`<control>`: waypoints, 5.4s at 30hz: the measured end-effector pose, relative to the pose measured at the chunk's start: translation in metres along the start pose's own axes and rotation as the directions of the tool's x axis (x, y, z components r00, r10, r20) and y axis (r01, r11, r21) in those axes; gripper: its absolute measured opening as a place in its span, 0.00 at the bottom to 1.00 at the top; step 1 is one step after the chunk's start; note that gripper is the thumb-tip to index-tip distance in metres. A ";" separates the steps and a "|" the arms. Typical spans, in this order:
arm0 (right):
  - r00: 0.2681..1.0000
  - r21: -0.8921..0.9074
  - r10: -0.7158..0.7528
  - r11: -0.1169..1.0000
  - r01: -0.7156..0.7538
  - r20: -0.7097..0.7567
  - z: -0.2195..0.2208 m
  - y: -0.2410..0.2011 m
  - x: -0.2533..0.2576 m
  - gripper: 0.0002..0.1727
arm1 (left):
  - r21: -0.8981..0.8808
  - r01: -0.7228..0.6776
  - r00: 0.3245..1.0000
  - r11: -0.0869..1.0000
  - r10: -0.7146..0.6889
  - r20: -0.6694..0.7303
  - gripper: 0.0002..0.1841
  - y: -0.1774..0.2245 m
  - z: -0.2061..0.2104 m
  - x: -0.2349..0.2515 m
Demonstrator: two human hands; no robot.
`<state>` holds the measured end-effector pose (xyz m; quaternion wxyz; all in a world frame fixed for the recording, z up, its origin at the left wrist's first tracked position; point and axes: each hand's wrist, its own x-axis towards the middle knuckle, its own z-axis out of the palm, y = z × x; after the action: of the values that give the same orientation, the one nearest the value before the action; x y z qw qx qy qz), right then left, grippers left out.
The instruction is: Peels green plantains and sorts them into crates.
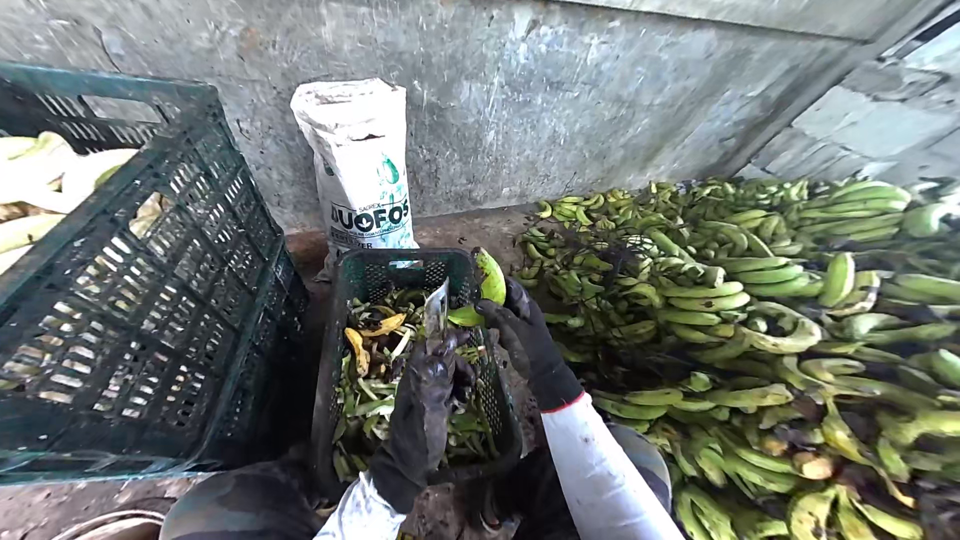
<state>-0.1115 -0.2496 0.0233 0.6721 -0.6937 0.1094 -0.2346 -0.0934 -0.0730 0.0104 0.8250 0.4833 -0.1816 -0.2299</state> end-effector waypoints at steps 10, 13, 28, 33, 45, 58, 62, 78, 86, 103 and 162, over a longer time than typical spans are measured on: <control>0.985 0.494 0.039 0.862 -0.117 0.166 -0.017 0.004 0.028 0.21 | 0.461 0.226 0.962 0.858 -0.272 0.035 0.24 -0.012 -0.040 0.005; 0.984 0.527 0.045 0.840 -0.131 0.173 -0.014 0.017 0.030 0.20 | 0.794 0.023 0.958 0.608 -0.241 0.156 0.29 0.035 -0.038 0.021; 0.952 0.677 0.238 0.670 -0.306 0.194 0.048 0.048 -0.015 0.22 | 0.995 -0.035 0.983 0.095 0.185 0.017 0.30 0.019 -0.074 0.069; 0.962 0.721 0.191 0.638 -0.271 0.194 0.018 0.062 -0.025 0.24 | 0.923 0.031 0.990 0.384 0.116 -0.082 0.28 0.049 -0.093 0.080; 0.974 0.584 0.123 0.783 -0.214 0.192 0.024 0.047 -0.013 0.20 | 0.938 -0.250 0.965 0.240 -0.011 0.260 0.31 0.024 -0.072 0.052; 0.884 0.097 -0.139 0.974 0.202 -0.447 0.036 0.014 0.019 0.29 | 0.854 -0.043 0.977 0.518 -0.157 0.144 0.36 0.034 -0.042 0.019; 0.821 0.053 -0.185 0.966 0.253 -0.540 0.052 -0.003 0.026 0.32 | 0.898 -0.096 0.990 0.429 -0.048 0.129 0.39 0.036 -0.041 0.018; 0.992 0.491 0.097 0.862 -0.127 0.086 0.035 0.024 0.005 0.22 | 0.921 -0.107 0.994 0.375 0.065 0.089 0.33 0.027 -0.082 0.049; 0.959 0.660 0.087 0.742 0.119 -0.271 0.053 -0.002 0.029 0.16 | 0.944 -0.299 0.885 0.135 0.408 0.222 0.35 0.009 -0.060 0.028; 0.945 0.617 0.149 0.726 -0.305 0.292 0.028 0.029 0.007 0.18 | 0.914 -0.177 0.984 0.365 0.048 0.171 0.30 0.017 -0.083 0.061; 0.890 0.730 0.314 0.513 -0.451 0.330 -0.024 0.058 -0.007 0.24 | 0.822 0.055 0.971 0.567 -0.221 0.087 0.30 0.013 -0.084 0.038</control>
<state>-0.1190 -0.2715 -0.0352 0.9488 -0.2983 0.0919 -0.0491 -0.0159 -0.0285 -0.0145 0.4702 0.7974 -0.3020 -0.2277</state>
